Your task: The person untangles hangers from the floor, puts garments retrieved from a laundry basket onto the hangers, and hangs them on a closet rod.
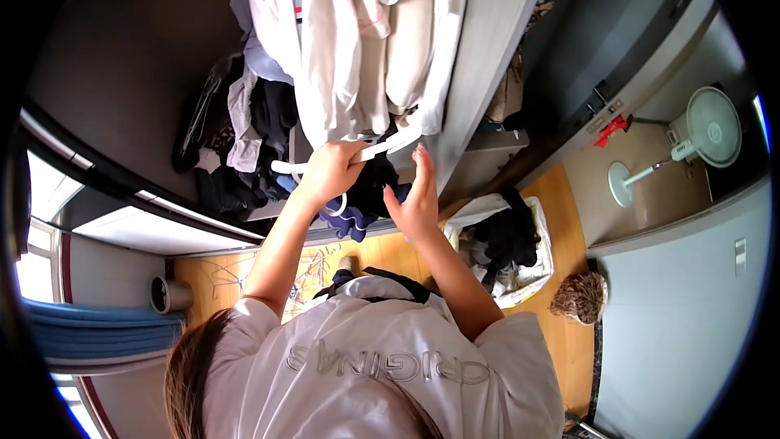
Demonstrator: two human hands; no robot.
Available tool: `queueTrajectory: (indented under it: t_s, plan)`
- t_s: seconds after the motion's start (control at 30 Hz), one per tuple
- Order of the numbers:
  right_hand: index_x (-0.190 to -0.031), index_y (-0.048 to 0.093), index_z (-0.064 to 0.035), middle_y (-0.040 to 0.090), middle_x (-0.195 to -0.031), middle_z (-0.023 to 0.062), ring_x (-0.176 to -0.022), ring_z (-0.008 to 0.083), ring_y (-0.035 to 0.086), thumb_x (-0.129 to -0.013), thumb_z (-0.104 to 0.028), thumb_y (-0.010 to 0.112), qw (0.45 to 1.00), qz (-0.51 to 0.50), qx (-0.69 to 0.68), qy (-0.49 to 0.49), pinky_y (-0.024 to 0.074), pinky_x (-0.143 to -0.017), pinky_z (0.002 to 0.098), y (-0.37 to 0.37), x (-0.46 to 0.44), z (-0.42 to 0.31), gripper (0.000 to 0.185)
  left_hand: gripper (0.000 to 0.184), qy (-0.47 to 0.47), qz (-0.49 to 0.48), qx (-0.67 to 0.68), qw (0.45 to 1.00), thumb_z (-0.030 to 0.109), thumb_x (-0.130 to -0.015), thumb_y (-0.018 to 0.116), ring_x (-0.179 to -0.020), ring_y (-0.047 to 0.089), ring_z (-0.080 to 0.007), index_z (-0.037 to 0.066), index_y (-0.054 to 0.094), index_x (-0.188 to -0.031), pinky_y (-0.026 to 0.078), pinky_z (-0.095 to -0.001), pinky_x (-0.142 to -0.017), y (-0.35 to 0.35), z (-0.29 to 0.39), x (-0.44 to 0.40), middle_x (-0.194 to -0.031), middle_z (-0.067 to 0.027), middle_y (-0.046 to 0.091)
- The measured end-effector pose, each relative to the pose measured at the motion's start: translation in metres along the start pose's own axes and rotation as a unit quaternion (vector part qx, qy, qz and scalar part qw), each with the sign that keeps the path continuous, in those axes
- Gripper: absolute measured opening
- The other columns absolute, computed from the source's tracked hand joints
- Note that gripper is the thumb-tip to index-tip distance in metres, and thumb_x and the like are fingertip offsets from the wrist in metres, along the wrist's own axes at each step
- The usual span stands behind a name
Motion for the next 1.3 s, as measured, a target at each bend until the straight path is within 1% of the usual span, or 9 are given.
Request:
queueTrajectory:
  t_s: [0.1,0.23,0.4,0.53,0.67,0.83,0.9,1.13,1.3]
  plan:
    - [-0.119,0.033,0.0033,0.037,-0.119,0.0223,-0.108,0.0345,0.039,-0.067,-0.008,0.060,0.986,0.061,0.067,-0.138,0.0332,-0.089,0.0435,-0.003,-0.016,-0.046,0.060,0.013,-0.027,-0.054,-0.046,0.997,0.010,-0.066,0.053,-0.064,0.054,-0.0329,0.007,0.059,-0.077,0.042,-0.0395,-0.056,0.000,-0.024,0.013,-0.063,-0.0151,0.055]
    - [-0.119,0.036,-0.0014,0.036,-0.123,0.0139,-0.115,0.0288,0.033,-0.068,-0.012,0.057,0.966,-0.190,0.123,-0.129,0.0257,-0.093,0.0450,0.067,-0.041,-0.052,0.057,0.012,-0.045,-0.070,0.026,0.996,0.012,-0.067,0.056,-0.059,0.050,-0.0354,0.001,0.056,-0.073,0.040,-0.0389,-0.053,0.006,-0.062,0.027,-0.060,-0.0181,0.051]
    - [-0.122,0.026,0.0041,0.027,-0.126,0.0231,-0.114,0.0391,0.031,-0.065,-0.012,0.061,0.987,-0.119,0.021,-0.107,0.0270,-0.093,0.0464,0.076,-0.033,-0.038,0.069,0.014,-0.193,-0.160,0.198,0.947,0.009,-0.073,0.056,-0.053,0.037,-0.0060,-0.003,0.056,-0.081,0.032,-0.0277,-0.047,0.026,-0.126,0.047,-0.055,0.0027,0.045]
    - [-0.123,0.024,0.0044,0.027,-0.126,0.0240,-0.113,0.0400,0.032,-0.065,-0.011,0.061,0.985,-0.151,-0.003,-0.081,0.0296,-0.092,0.0441,0.093,-0.014,-0.038,0.070,0.022,-0.144,-0.080,0.352,0.921,0.006,-0.071,0.056,-0.060,0.041,-0.0085,0.001,0.054,-0.093,0.035,-0.0261,-0.051,0.024,-0.133,0.049,-0.067,0.0002,0.050]
    - [-0.119,0.039,-0.0049,0.034,-0.126,0.0118,-0.113,0.0305,0.036,-0.069,-0.008,0.053,0.955,-0.211,0.079,-0.192,0.0296,-0.093,0.0414,0.104,-0.032,-0.078,0.052,0.040,-0.154,-0.207,0.310,0.915,0.007,-0.073,0.056,-0.054,0.032,-0.0042,0.002,0.045,-0.111,0.028,-0.0200,-0.047,0.030,-0.115,0.059,-0.065,0.0037,0.040]
    - [-0.073,0.056,-0.0069,0.055,-0.068,0.0076,-0.075,0.0228,0.054,-0.071,-0.013,0.053,0.878,-0.418,0.026,-0.232,0.0400,-0.071,0.0347,0.160,-0.014,-0.041,0.007,0.029,0.031,-0.283,0.360,0.888,0.011,-0.074,0.056,-0.067,0.044,-0.0081,0.005,0.052,-0.102,0.037,-0.0213,-0.059,0.055,-0.087,0.067,-0.077,0.0001,0.051]
    - [-0.071,0.054,-0.0069,0.055,-0.066,0.0083,-0.069,0.0241,0.055,-0.073,-0.016,0.053,0.872,-0.440,0.012,-0.214,0.0421,-0.064,0.0351,0.160,-0.008,-0.036,0.010,0.018,-0.206,-0.443,0.373,0.788,0.010,-0.073,0.056,-0.061,0.047,-0.0097,0.004,0.059,-0.090,0.039,-0.0220,-0.053,0.083,-0.116,0.098,-0.069,0.0001,0.053]
    - [-0.072,0.053,-0.0070,0.056,-0.062,0.0088,-0.061,0.0265,0.056,-0.075,-0.021,0.055,0.890,-0.433,0.006,-0.145,0.0430,-0.055,0.0353,0.120,-0.015,-0.024,0.014,0.062,-0.239,-0.321,0.393,0.828,0.056,-0.081,0.037,-0.052,0.045,-0.0093,-0.001,0.061,-0.074,0.038,-0.0217,-0.048,0.073,-0.154,0.090,-0.063,-0.0023,0.055]
    - [-0.073,0.051,-0.0046,0.057,-0.064,0.0095,-0.058,0.0248,0.057,-0.075,-0.015,0.054,0.928,-0.371,0.008,-0.044,0.0440,-0.052,0.0332,0.070,-0.003,0.025,0.011,0.020,-0.162,-0.140,0.391,0.895,0.006,-0.069,0.063,-0.059,0.035,-0.0036,0.006,0.043,-0.065,0.029,-0.0191,-0.051,0.028,-0.174,0.066,-0.061,0.0054,0.040]
Point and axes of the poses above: each hand's wrist, its own x-axis away from the middle knuckle, its own y-axis out of the palm, z = x × y, the point moved 10 cm from there along -x, towards the middle knuckle
